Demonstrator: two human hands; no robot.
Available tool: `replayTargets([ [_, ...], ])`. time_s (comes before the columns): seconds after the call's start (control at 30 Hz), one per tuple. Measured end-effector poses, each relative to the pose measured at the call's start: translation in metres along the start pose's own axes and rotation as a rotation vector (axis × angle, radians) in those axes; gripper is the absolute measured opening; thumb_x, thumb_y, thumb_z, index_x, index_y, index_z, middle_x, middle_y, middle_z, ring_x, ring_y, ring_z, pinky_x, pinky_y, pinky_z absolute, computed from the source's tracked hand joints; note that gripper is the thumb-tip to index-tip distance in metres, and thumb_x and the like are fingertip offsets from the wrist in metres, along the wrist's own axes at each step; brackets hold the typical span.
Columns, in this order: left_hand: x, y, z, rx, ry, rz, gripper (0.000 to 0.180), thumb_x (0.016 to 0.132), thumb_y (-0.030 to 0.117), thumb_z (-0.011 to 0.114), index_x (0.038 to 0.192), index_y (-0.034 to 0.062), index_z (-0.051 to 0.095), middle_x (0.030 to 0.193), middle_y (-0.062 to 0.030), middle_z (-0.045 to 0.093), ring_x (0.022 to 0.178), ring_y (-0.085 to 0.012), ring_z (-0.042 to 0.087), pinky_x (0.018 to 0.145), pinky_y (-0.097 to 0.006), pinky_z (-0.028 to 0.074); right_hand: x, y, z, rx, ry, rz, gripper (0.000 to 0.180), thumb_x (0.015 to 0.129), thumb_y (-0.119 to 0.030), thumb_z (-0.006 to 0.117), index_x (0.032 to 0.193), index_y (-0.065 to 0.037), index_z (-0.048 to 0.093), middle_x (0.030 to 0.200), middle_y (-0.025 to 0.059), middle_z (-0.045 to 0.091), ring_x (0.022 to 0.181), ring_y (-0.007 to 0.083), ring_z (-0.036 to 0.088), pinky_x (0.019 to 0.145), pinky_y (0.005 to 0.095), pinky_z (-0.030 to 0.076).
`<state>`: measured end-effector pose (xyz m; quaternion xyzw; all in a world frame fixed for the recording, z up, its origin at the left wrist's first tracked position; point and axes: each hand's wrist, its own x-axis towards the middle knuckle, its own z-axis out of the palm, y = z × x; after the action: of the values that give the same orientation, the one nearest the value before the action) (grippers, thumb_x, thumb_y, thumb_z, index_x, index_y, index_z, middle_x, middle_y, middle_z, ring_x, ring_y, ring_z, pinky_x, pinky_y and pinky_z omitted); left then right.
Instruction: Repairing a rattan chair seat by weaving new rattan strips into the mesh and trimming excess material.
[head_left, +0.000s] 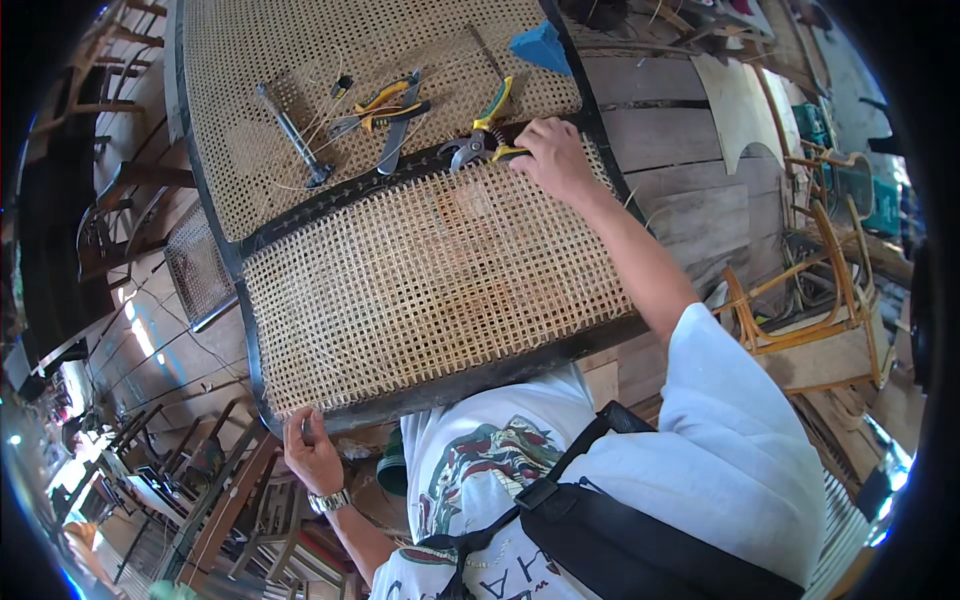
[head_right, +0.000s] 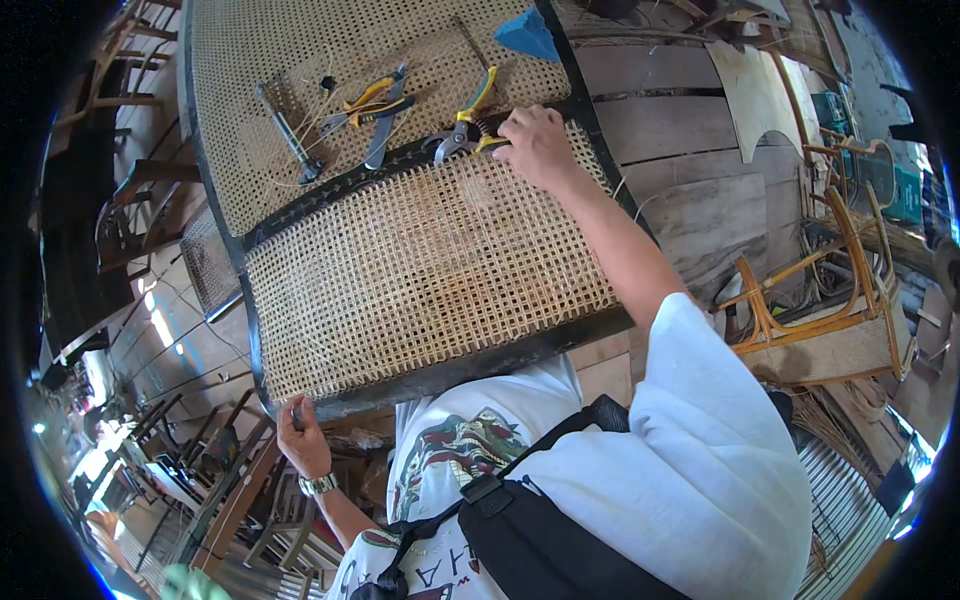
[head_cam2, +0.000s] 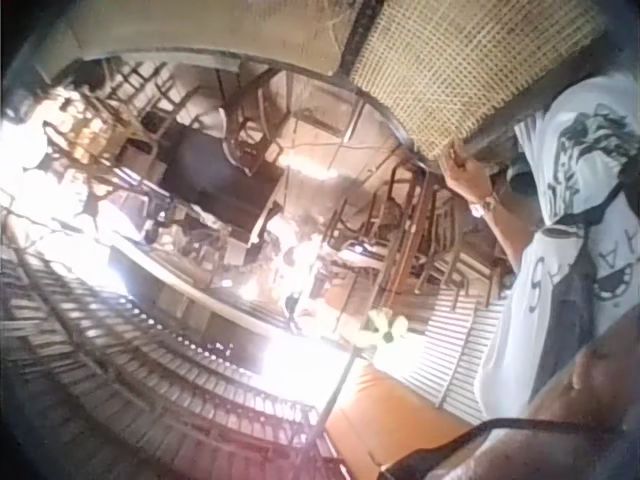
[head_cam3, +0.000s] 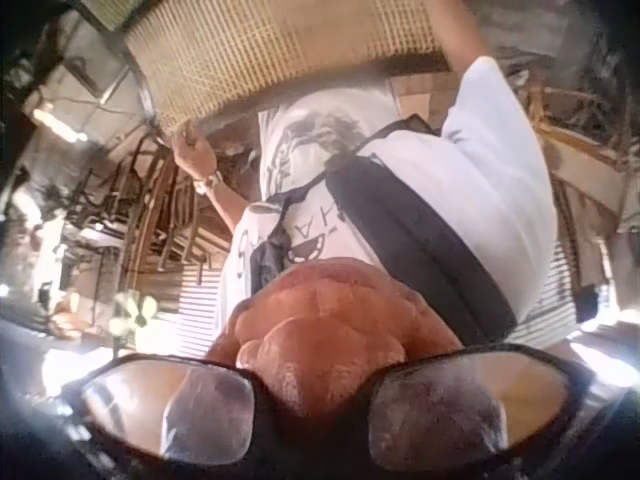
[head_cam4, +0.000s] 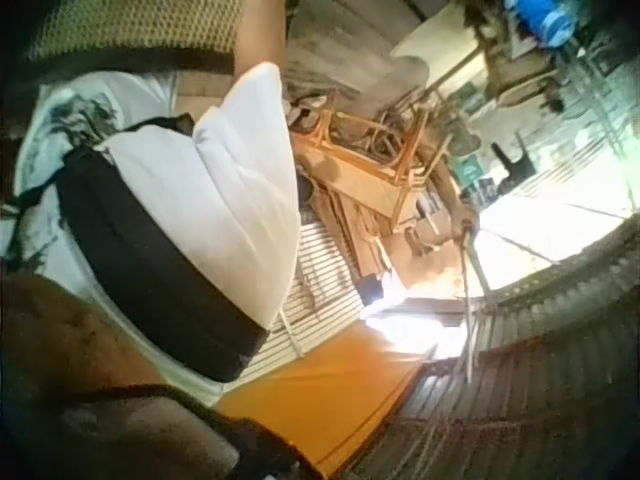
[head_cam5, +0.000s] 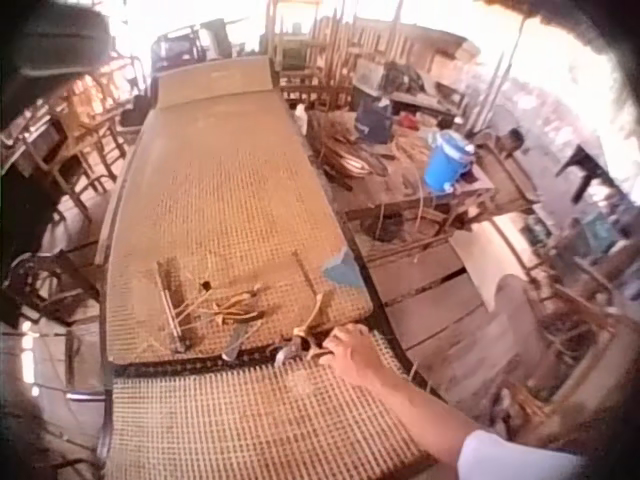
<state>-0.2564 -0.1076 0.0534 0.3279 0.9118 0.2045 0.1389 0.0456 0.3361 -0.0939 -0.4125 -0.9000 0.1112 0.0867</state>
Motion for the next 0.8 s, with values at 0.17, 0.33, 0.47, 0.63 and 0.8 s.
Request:
replayTargets([
  [0.17,0.006,0.0,0.012,-0.037,0.029,0.113,0.011,0.092,0.014,0.07,0.099,0.0058,0.068,0.088,-0.0041,0.067,0.06,-0.0127,0.048,0.051,-0.029,0.037,-0.002,-0.002,0.008,0.151,0.085,-0.167,0.022,0.083,-0.017,0.072,0.094,-0.005,0.057,0.1,0.0108,0.057,0.097,0.0294,0.056,0.086,0.0438,0.044],
  [0.33,0.009,0.016,0.009,-0.043,0.055,0.102,0.011,0.093,0.015,0.07,0.1,0.0058,0.068,0.088,-0.0037,0.067,0.06,-0.0121,0.047,0.052,-0.028,0.037,0.017,0.006,0.014,0.142,0.273,-0.085,0.018,0.088,-0.013,0.069,0.094,-0.002,0.055,0.097,0.0129,0.054,0.095,0.0311,0.054,0.085,0.0451,0.045],
  [0.47,0.004,0.001,0.013,-0.036,0.026,0.049,0.011,0.093,0.014,0.07,0.1,0.0059,0.068,0.088,-0.0033,0.067,0.06,-0.0112,0.046,0.05,-0.028,0.037,0.087,0.022,0.035,0.036,0.446,-0.101,0.017,0.087,-0.014,0.07,0.094,-0.005,0.057,0.096,0.0122,0.054,0.094,0.0323,0.054,0.085,0.0447,0.043],
  [0.63,-0.002,0.0,0.013,-0.067,0.052,0.077,0.011,0.093,0.013,0.069,0.101,0.0052,0.068,0.089,-0.0037,0.066,0.059,-0.0111,0.047,0.05,-0.028,0.037,0.092,-0.02,0.018,-0.057,0.548,0.13,0.028,0.089,-0.028,0.07,0.101,-0.006,0.061,0.099,0.011,0.059,0.101,0.0308,0.055,0.09,0.0468,0.043],
  [0.8,-0.004,0.013,0.014,-0.05,0.037,0.064,0.011,0.093,0.013,0.069,0.101,0.0046,0.068,0.089,-0.0044,0.067,0.058,-0.0109,0.047,0.049,-0.027,0.036,0.027,-0.058,0.033,0.09,0.274,0.069,0.024,0.09,-0.027,0.067,0.102,-0.006,0.064,0.098,0.0105,0.061,0.098,0.0299,0.058,0.086,0.046,0.045],
])
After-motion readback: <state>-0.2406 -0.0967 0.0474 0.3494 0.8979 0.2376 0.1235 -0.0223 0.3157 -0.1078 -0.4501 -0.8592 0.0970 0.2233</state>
